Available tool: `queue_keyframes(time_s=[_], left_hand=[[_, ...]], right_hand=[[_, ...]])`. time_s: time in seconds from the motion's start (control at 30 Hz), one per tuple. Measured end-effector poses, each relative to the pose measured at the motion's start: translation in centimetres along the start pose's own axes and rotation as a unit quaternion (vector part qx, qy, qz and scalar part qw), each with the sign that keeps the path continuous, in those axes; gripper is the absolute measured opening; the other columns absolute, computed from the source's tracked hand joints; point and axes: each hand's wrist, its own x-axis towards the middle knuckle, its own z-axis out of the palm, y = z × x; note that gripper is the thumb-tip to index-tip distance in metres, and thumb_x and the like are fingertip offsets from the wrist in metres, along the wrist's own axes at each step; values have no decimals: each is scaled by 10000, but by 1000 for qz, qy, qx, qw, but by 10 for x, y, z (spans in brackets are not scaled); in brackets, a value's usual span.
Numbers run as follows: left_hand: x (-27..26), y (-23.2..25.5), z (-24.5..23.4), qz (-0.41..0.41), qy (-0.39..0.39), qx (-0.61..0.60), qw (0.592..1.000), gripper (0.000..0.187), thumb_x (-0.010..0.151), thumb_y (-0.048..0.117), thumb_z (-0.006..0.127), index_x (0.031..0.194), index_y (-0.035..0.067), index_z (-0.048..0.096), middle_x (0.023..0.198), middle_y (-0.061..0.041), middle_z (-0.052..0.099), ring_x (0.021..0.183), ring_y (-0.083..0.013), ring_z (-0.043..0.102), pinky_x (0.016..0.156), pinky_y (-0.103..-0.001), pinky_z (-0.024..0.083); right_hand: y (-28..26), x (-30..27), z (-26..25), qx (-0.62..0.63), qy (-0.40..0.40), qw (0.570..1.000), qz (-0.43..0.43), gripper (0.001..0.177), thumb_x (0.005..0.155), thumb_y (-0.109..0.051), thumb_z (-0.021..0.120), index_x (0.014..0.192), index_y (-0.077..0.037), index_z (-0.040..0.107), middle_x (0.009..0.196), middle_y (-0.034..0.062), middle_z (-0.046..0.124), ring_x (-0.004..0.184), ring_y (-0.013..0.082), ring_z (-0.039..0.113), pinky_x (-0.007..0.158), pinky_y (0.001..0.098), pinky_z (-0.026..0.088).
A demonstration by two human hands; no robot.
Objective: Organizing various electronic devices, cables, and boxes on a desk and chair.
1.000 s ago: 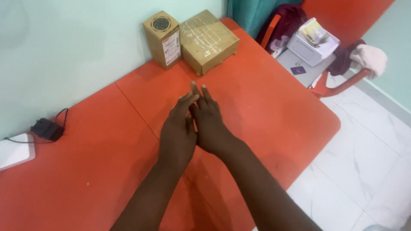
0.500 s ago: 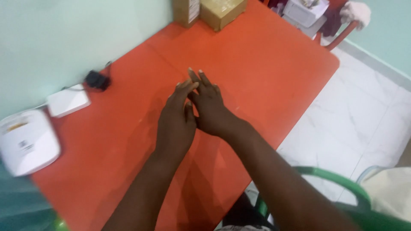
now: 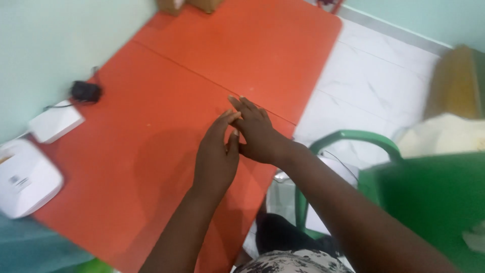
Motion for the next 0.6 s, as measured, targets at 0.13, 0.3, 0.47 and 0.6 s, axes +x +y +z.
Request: queue_keyframes(time_s=[0.13,0.3,0.47,0.6], left_hand=[[-2,-1,51,21,-57,-20,998,366,1006,89,542,1369,118,569,1487,-123,559,1324,-281,601,927,-356,596],[1,11,110,23,-152,-17,988,401,1014,138,532,1413,98,508,1488,-131,542,1333,-280,590,1003,-370,555],[-1,-3,179,46,-206,-10,977,408,1045,219,520,1436,105,528,1496,-153,559,1381,-334,543,1115,-423,444],[4,-2,226,-33,-282,-8,959,428,1038,248,525,1440,105,490,1462,-176,545,1346,-346,536,1092,-441,422]], right_hand=[[20,-51,-17,36,-18,993,107,597,849,-324,765,1366,-92,576,1686,159,197,1577,367,122,1199,567,234],[79,-108,-15,81,12,982,171,555,891,-333,777,1367,-96,618,1653,176,255,1552,398,157,1205,569,208],[159,-177,18,82,75,966,234,594,863,-359,782,1369,-94,619,1615,145,376,1520,386,254,1204,518,275],[195,-224,18,141,94,921,351,529,869,-351,788,1335,-126,673,1520,150,488,1456,363,357,1163,475,324]])
